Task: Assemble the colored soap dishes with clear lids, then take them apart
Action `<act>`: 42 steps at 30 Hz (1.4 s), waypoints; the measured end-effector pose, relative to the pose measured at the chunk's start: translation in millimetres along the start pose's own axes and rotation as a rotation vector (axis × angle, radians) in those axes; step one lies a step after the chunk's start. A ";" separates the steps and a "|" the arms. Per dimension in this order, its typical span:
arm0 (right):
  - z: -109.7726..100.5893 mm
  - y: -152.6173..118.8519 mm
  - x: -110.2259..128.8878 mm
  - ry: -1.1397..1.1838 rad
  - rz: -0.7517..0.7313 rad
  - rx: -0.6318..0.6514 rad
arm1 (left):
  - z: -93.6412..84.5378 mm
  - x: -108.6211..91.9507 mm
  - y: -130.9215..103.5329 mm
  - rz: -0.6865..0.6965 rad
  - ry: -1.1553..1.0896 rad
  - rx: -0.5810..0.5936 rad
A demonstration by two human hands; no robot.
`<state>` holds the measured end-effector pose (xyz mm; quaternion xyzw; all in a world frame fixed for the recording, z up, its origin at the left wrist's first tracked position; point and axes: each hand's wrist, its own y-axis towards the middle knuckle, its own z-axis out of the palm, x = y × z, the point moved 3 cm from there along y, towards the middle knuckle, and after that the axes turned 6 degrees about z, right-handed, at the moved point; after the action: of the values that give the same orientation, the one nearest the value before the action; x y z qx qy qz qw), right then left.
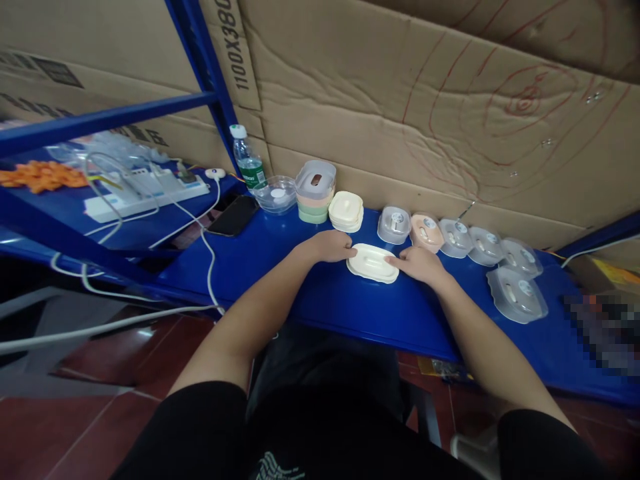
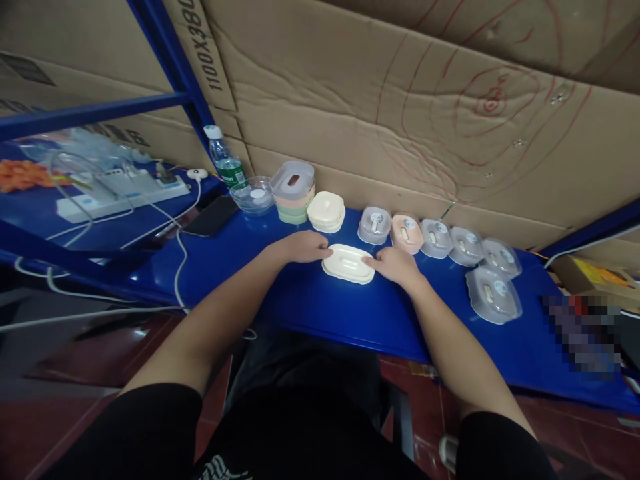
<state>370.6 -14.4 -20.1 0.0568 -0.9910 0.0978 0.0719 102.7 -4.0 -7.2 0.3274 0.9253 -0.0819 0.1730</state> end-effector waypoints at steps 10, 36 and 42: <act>4.4 1.5 -1.1 0.009 -0.058 -0.009 | -22.5 25.4 -6.4 -0.187 -0.158 -0.585; 3.7 2.4 -1.5 0.044 -0.075 -0.004 | -33.5 80.6 -18.3 -0.411 -0.228 -1.060; 3.5 0.8 -0.8 0.033 -0.071 -0.008 | -31.6 90.6 -14.5 -0.376 -0.287 -1.080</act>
<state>370.8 -14.3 -23.8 0.0900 -0.9874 0.0920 0.0918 19.4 45.6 -11.3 0.0087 0.8453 0.3282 0.4214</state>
